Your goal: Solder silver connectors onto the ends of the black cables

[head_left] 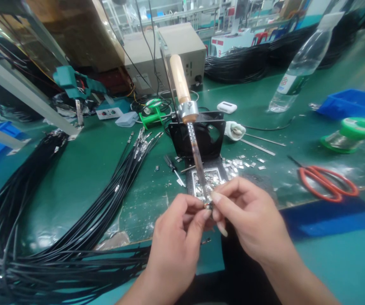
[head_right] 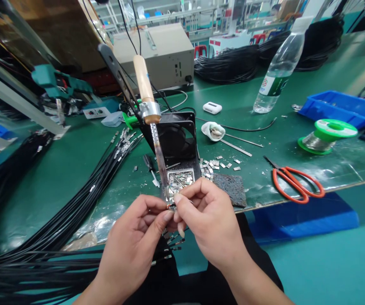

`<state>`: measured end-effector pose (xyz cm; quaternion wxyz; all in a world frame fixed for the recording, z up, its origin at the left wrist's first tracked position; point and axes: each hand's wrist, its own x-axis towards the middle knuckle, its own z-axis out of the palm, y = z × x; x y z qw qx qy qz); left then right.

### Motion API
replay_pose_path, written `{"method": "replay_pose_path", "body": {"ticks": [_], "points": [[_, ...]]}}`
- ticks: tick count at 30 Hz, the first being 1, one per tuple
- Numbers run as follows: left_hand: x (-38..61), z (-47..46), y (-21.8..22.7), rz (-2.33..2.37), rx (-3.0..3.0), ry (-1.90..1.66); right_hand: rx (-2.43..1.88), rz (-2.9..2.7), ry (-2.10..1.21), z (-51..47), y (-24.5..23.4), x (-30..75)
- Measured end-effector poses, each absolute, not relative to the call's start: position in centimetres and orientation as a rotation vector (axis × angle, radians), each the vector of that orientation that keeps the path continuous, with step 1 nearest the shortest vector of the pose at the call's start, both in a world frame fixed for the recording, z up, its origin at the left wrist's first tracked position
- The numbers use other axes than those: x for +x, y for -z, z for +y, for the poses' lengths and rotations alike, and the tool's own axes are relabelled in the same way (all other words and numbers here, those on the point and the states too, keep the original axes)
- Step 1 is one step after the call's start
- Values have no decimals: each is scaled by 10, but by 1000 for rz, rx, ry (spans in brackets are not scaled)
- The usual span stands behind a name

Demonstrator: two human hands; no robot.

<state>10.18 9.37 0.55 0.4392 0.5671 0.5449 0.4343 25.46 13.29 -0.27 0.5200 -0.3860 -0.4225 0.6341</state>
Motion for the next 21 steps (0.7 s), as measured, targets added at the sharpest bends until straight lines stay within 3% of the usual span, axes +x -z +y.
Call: {"method": "replay_pose_path", "body": {"ticks": [9,21], "points": [[91,82,2,1375,1752,-1149,-874,-1002,-1712,111,7,264],[88,81,5,1061,2094,-1292,-834,-992,-1701,95,10,265]]}}
